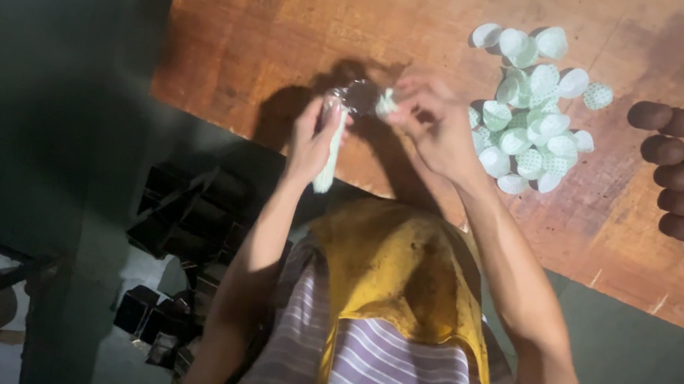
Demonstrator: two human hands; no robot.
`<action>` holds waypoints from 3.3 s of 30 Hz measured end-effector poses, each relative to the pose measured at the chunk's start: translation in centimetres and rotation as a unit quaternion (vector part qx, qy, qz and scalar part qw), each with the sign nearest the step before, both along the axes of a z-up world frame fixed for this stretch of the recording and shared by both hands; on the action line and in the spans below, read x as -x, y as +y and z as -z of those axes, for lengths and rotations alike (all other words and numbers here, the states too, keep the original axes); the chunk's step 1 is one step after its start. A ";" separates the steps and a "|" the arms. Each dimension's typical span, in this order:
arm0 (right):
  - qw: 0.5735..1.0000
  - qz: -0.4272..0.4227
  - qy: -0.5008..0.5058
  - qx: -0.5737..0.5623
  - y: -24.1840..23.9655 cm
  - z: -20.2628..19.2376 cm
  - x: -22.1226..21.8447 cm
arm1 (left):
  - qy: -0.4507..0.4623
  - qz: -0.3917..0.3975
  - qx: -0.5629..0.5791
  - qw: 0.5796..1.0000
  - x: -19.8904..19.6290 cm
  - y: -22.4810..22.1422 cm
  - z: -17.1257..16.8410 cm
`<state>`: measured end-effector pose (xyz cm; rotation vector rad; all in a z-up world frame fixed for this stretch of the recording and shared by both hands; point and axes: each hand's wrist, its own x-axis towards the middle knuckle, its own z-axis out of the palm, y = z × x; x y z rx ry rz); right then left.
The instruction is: The person is organizing small white paper cupcake/muffin liners on a wooden table next to chocolate dough balls.
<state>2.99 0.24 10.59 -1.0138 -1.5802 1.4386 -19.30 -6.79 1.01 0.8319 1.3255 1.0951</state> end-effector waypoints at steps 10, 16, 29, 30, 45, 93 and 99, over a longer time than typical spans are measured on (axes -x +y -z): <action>0.965 -0.064 -0.223 -0.125 -7.2 14.5 -6.4 | 0.460 -0.113 -0.154 0.867 -1.3 2.4 5.1; 0.987 0.064 -0.138 -0.057 -8.6 15.0 -7.7 | 0.423 -0.071 -0.216 0.877 -5.8 1.3 1.1; 0.948 0.103 -0.211 0.216 -6.2 1.1 -6.8 | 0.224 0.173 -0.217 0.934 -11.7 1.1 0.9; 0.908 0.062 -0.274 0.310 -5.8 -1.8 -6.2 | 0.237 0.166 -0.250 0.924 -12.0 1.2 0.5; 0.952 0.175 -0.202 0.152 -6.4 12.8 -9.6 | 0.227 0.203 -0.257 0.917 -13.8 2.2 0.4; 0.943 0.149 -0.092 0.283 -6.4 5.2 -8.7 | 0.213 0.269 -0.116 0.932 -12.2 4.2 -0.1; 0.945 0.192 -0.212 0.162 -6.0 11.5 -11.5 | 0.201 0.184 -0.103 0.957 -13.5 5.7 -0.7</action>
